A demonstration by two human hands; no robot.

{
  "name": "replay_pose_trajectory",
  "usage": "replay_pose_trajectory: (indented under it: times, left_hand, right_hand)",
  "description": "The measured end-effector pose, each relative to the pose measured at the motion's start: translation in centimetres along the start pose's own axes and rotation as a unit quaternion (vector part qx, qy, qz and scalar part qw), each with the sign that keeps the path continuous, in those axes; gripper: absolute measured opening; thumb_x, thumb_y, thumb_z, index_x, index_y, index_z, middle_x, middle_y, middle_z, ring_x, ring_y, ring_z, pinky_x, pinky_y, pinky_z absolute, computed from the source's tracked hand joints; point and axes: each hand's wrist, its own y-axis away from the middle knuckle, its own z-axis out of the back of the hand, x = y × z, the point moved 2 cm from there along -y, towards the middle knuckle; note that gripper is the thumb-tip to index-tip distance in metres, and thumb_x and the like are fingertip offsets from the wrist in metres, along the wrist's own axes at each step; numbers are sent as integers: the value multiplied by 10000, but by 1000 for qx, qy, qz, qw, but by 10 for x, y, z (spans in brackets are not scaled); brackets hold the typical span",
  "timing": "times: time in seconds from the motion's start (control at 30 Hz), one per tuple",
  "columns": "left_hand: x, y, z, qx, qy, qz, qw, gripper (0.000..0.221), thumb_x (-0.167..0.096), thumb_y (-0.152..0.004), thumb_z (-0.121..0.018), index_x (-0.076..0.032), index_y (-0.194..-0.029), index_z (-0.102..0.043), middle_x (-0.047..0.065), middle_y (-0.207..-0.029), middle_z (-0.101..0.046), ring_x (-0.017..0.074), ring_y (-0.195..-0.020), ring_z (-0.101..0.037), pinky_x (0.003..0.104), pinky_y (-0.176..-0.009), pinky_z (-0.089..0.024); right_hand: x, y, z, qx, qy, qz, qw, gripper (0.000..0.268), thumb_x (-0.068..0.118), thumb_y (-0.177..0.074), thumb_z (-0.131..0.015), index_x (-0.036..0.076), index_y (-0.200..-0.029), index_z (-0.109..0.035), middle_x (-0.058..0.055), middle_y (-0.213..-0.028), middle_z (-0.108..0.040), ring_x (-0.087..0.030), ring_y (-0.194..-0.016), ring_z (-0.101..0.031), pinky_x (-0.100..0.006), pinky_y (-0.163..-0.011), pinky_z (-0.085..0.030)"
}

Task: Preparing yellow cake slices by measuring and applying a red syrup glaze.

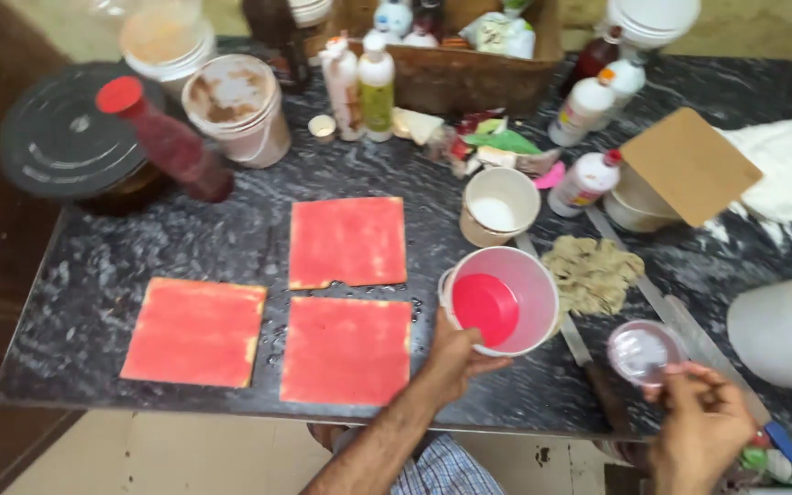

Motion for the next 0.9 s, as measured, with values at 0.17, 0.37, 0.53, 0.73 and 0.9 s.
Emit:
replay_pose_trajectory:
  times: [0.17, 0.37, 0.53, 0.73, 0.9]
  left_hand:
    - [-8, 18, 19, -34, 35, -103, 993, 850, 139, -765, -437, -182, -1523, -225, 204, -1435, -535, 380, -1072, -739, 477, -728, -635]
    - [-47, 57, 83, -81, -1, -295, 952, 1054, 183, -711, -383, -203, -1644, -79, 146, -1494, -470, 308, -1217, -633, 417, -797, -667]
    - [-93, 97, 183, -134, -135, -477, 858, 1000, 203, -765, -449, -74, -1657, -93, 185, -1657, -287, 282, -1482, -392, 314, -1156, -417]
    - [-166, 171, 288, -193, -238, -501, 809, 966, 193, -761, -471, -58, -1643, -169, 192, -1751, -11, 287, -1575, -229, 304, -1148, -420]
    - [-207, 217, 353, -220, -301, -478, 795, 915, 176, -763, -495, -44, -1619, -261, 217, -1748, -38, 303, -1579, -254, 237, -933, -511]
  right_hand:
    - [-5, 34, -32, 73, 134, -151, 977, 131, -28, -941, -701, -21, -1069, -676, -63, -740, -655, -140, -637, -606, -268, -585, -453]
    - [-22, 94, -143, 266, 68, -234, 933, 238, 10, -850, -739, -38, -1083, -719, -59, -602, -604, -156, -526, -608, -279, -498, -481]
    - [3, 172, -262, 365, 0, -265, 893, 346, 46, -847, -755, -41, -1170, -668, -37, -657, -608, -139, -563, -667, -271, -539, -593]
    - [20, 272, -385, 365, -94, -347, 859, 345, 30, -869, -726, -79, -1182, -631, -64, -685, -652, -177, -582, -699, -275, -556, -605]
    - [39, 332, -448, 330, -109, -311, 885, 350, 22, -882, -724, -93, -1193, -614, -47, -683, -619, -169, -590, -702, -281, -560, -608]
